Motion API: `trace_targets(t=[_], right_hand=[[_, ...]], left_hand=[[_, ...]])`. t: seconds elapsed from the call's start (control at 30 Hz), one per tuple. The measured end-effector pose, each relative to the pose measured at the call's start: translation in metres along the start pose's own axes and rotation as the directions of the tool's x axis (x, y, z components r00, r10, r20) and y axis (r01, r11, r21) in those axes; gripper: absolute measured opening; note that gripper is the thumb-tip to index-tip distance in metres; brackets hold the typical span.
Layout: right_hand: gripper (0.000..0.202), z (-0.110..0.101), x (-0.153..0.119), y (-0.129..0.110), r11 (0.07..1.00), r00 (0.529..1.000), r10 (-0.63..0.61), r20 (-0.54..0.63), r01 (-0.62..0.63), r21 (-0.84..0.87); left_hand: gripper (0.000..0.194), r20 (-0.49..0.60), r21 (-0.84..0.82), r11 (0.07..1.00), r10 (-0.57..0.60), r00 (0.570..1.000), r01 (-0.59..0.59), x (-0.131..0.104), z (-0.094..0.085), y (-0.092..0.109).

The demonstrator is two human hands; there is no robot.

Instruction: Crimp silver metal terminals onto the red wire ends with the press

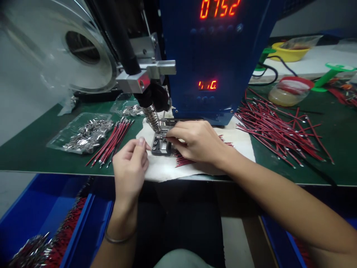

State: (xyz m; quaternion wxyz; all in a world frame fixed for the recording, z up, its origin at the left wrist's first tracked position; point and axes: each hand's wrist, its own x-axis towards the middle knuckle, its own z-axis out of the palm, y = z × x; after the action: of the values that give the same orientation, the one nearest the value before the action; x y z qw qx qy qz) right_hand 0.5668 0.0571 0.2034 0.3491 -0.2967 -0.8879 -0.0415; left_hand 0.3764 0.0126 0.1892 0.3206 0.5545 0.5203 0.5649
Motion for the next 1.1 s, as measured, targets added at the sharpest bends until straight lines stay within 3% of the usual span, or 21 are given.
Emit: trace_targets(t=[0.17, 0.23, 0.37, 0.53, 0.67, 0.83, 1.1], right_hand=[[0.013, -0.002, -0.001, -0.002, 0.999, 1.0, 0.02, -0.015, -0.02, 0.034], [0.013, -0.003, 0.0, -0.003, 0.999, 0.999, 0.01, -0.034, -0.008, 0.047], [0.013, -0.003, 0.001, -0.004, 0.998, 0.999, 0.006, -0.053, -0.002, 0.059], [0.012, -0.002, 0.002, -0.004, 0.998, 0.998, 0.004, -0.055, -0.001, 0.061], [0.012, -0.002, 0.001, -0.005, 0.998, 0.999, 0.019, -0.035, -0.017, 0.055], [0.012, -0.002, 0.0, -0.004, 0.998, 0.999, 0.035, -0.026, -0.033, 0.055], [0.01, -0.009, 0.003, -0.009, 0.991, 0.994, -0.065, -0.084, 0.074, 0.11]], left_hand=[[0.03, 0.238, 0.253, 0.956, 0.086, 0.968, -0.147, -0.026, -0.018, 0.01], [0.014, 0.177, 0.231, 0.965, 0.08, 0.981, -0.12, -0.025, -0.018, 0.008], [0.024, -0.016, 0.109, 0.992, 0.062, 0.998, -0.06, -0.006, -0.008, 0.002], [0.022, 0.04, -0.065, 0.998, -0.008, 0.999, 0.01, 0.018, 0.001, -0.009], [0.021, 0.086, -0.145, 0.987, -0.061, 0.994, 0.073, 0.021, -0.005, -0.016], [0.021, 0.133, -0.148, 0.982, -0.1, 0.986, 0.119, 0.017, -0.013, -0.017], [0.021, 0.122, -0.13, 0.985, -0.098, 0.988, 0.114, 0.013, -0.01, -0.013]])
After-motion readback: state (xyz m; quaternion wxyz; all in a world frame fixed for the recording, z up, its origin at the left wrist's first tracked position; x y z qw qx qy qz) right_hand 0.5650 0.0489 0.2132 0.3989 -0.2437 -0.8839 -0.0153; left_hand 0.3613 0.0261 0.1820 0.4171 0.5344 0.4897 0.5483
